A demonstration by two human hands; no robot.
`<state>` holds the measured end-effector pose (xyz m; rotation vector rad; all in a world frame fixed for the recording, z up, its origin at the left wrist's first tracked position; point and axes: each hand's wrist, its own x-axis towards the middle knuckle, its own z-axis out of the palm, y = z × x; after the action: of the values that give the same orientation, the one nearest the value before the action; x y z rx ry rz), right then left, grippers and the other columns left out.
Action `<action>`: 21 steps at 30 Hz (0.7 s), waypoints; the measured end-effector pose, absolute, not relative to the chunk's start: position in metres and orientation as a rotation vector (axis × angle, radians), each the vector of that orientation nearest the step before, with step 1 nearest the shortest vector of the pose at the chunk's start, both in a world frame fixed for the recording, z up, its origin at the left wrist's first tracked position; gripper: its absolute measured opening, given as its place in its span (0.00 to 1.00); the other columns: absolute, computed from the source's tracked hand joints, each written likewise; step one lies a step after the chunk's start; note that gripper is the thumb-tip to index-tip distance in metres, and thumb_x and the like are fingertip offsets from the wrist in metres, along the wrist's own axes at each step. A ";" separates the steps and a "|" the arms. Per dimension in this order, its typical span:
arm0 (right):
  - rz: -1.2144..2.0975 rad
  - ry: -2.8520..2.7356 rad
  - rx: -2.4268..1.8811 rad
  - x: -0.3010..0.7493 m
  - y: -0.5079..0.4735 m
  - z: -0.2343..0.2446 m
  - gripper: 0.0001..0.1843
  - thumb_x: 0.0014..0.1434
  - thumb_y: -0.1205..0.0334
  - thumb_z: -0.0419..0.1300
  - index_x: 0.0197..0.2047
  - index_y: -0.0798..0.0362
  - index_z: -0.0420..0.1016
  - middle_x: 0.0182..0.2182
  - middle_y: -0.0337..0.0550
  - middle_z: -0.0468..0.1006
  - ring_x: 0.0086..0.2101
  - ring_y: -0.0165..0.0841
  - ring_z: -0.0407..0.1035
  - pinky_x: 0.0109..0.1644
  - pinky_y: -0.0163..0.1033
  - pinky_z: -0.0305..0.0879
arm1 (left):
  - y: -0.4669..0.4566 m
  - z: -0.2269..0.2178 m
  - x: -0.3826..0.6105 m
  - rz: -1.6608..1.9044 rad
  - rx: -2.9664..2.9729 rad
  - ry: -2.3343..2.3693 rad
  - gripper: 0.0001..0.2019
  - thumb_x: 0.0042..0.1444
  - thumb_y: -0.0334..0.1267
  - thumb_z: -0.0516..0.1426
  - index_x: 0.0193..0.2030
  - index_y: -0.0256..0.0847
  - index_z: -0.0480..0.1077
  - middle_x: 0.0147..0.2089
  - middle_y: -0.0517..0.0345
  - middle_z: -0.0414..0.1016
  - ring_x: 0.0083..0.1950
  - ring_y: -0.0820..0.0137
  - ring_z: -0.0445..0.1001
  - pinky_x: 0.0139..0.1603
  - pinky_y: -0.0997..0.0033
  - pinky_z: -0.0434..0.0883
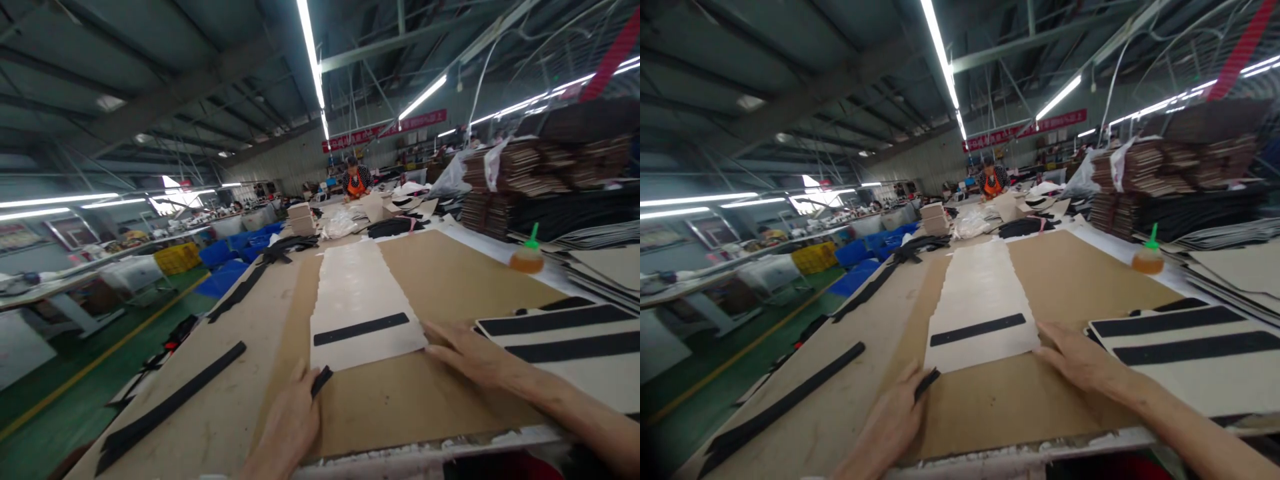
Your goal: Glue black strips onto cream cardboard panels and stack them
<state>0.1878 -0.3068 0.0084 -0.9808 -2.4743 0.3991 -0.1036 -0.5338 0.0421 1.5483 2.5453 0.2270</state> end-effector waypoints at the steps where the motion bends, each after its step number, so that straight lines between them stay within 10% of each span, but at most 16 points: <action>1: 0.388 -2.520 -0.984 0.171 -0.317 0.005 0.30 0.64 0.47 0.52 0.62 0.58 0.69 0.59 0.56 0.71 0.58 0.45 0.66 0.64 0.50 0.59 | -0.530 0.041 -0.102 0.203 1.536 2.557 0.28 0.56 0.25 0.47 0.65 0.36 0.63 0.72 0.45 0.54 0.69 0.65 0.61 0.69 0.67 0.57; 7: 0.155 -2.575 -1.075 0.141 -0.337 -0.005 0.26 0.68 0.52 0.48 0.55 0.64 0.74 0.55 0.63 0.74 0.56 0.47 0.68 0.62 0.55 0.63 | -0.521 0.034 -0.107 0.263 1.596 2.525 0.24 0.60 0.27 0.45 0.63 0.36 0.65 0.68 0.49 0.63 0.66 0.69 0.65 0.67 0.74 0.59; 21: -0.168 -2.506 -0.614 0.221 -0.418 -0.078 0.16 0.63 0.60 0.55 0.49 0.41 0.79 0.56 0.44 0.75 0.56 0.52 0.69 0.55 0.62 0.69 | -0.622 0.017 -0.092 0.216 1.603 2.353 0.30 0.56 0.30 0.49 0.67 0.44 0.60 0.72 0.58 0.55 0.68 0.66 0.63 0.66 0.70 0.62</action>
<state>0.2213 -0.4184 -0.0776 -0.6139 -2.5058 -0.1679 -0.0921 -0.6224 0.0174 1.6032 2.3531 0.2160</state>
